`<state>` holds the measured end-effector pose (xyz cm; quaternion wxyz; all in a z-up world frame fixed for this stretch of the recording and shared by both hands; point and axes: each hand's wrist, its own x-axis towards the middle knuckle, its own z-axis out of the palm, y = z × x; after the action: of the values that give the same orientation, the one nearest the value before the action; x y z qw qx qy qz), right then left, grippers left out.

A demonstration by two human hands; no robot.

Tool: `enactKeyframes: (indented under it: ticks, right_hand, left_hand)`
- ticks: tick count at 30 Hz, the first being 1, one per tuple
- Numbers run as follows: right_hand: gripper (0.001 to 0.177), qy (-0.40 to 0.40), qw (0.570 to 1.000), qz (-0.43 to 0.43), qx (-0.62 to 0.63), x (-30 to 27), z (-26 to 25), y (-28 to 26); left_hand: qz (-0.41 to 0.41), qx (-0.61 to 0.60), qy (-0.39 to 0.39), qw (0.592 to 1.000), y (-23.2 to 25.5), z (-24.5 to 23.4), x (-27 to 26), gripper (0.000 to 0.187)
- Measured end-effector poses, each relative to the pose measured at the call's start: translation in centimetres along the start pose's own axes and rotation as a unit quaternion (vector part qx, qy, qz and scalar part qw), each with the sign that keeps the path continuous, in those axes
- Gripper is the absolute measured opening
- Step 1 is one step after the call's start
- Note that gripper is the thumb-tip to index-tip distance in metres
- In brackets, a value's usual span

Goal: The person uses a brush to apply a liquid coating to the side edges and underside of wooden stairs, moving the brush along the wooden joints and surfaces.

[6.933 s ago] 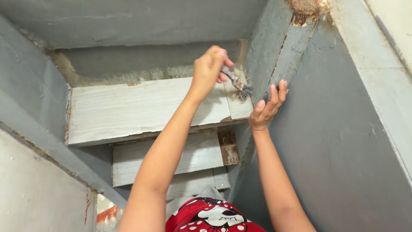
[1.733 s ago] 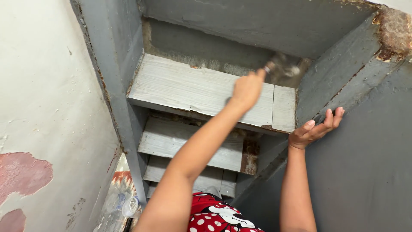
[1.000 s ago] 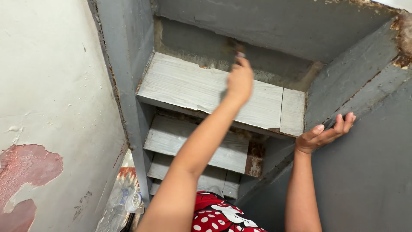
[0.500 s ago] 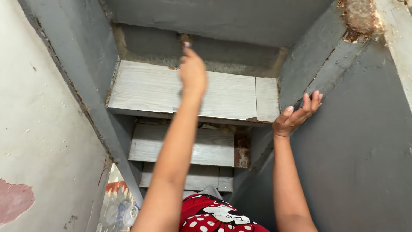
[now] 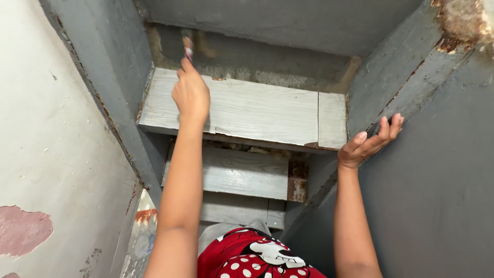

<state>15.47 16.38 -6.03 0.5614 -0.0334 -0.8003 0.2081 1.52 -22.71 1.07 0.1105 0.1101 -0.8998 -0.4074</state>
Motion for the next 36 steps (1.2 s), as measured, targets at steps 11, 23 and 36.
enactKeyframes:
  ticks: [11, 23, 36]
  right_hand:
    - [0.052, 0.001, 1.000, -0.002, -0.003, -0.3, 0.1, 0.8]
    - [0.051, -0.010, 1.000, 0.011, 0.004, -0.1, 0.0, 0.3]
    - [0.050, -0.011, 1.000, 0.000, -0.003, 0.2, -0.2, 0.2]
  left_hand:
    - [0.301, 0.127, 0.002, 0.945, 10.1, 15.2, -4.3, 0.052]
    - [0.169, 0.144, 0.001, 0.975, 4.4, 2.5, -3.3, 0.033]
    - [0.321, 0.062, -0.020, 0.945, 16.7, 25.6, -7.9, 0.033]
